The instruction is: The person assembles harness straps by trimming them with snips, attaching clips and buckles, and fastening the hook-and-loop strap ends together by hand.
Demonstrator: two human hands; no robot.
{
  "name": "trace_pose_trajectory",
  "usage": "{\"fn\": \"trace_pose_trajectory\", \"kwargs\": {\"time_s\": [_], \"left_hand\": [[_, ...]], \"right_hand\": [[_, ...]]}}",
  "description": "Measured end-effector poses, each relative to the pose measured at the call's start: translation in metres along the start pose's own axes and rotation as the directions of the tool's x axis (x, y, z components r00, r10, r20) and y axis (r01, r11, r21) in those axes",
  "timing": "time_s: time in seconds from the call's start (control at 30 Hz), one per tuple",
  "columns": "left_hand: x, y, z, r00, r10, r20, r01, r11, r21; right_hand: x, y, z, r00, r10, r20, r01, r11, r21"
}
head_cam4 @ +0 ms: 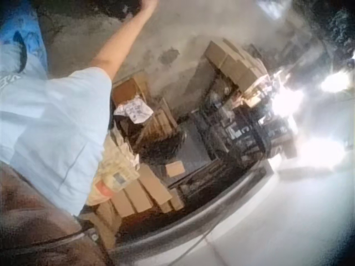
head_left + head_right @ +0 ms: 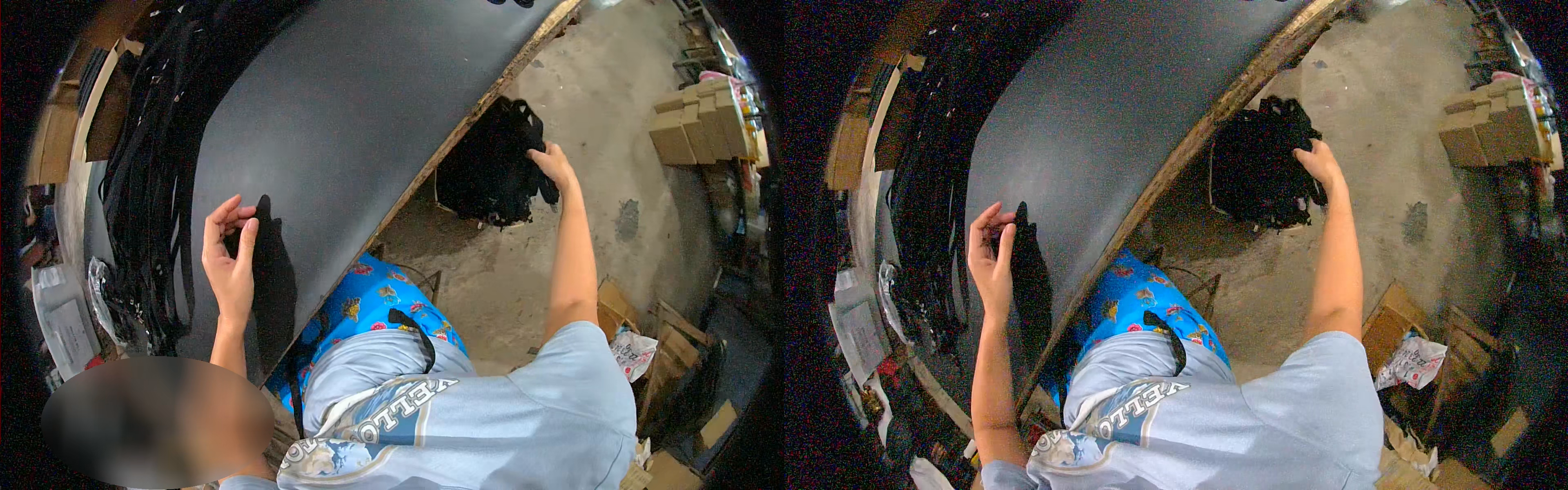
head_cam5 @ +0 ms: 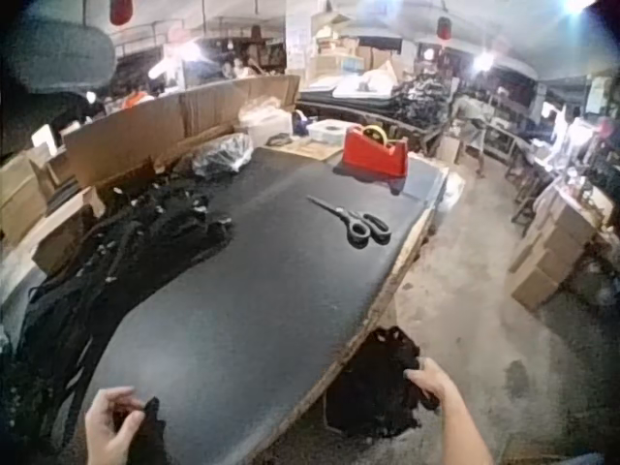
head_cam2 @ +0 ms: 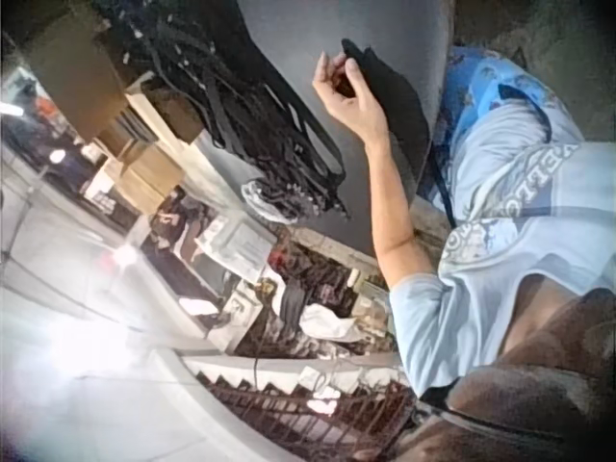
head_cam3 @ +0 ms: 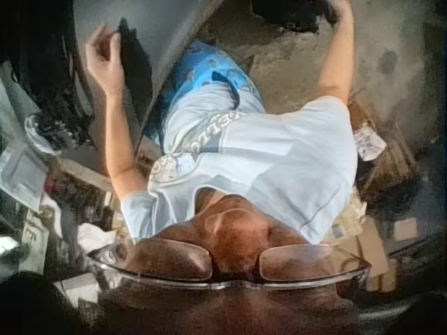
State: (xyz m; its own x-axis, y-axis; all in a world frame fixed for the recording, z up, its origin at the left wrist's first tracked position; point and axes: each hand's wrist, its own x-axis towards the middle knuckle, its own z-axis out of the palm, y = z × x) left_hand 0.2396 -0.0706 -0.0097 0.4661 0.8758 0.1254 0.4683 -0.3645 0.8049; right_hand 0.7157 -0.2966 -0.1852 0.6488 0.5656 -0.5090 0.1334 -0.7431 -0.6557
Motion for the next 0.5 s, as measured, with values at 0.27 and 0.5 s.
{"fn": "trace_pose_trajectory", "kwargs": {"time_s": [0.27, 0.5], "left_hand": [[-0.003, 0.000, 0.004, 0.997, 0.079, 0.018, -0.081, 0.968, 0.238], [-0.005, 0.001, 0.005, 0.999, 0.046, 0.001, -0.045, 0.978, 0.206]], "right_hand": [[0.040, 0.124, 0.090, 0.946, 0.147, -0.288, -0.235, 0.924, -0.301], [0.052, 0.190, 0.172, 0.959, 0.219, -0.181, -0.277, 0.863, -0.422]]}}
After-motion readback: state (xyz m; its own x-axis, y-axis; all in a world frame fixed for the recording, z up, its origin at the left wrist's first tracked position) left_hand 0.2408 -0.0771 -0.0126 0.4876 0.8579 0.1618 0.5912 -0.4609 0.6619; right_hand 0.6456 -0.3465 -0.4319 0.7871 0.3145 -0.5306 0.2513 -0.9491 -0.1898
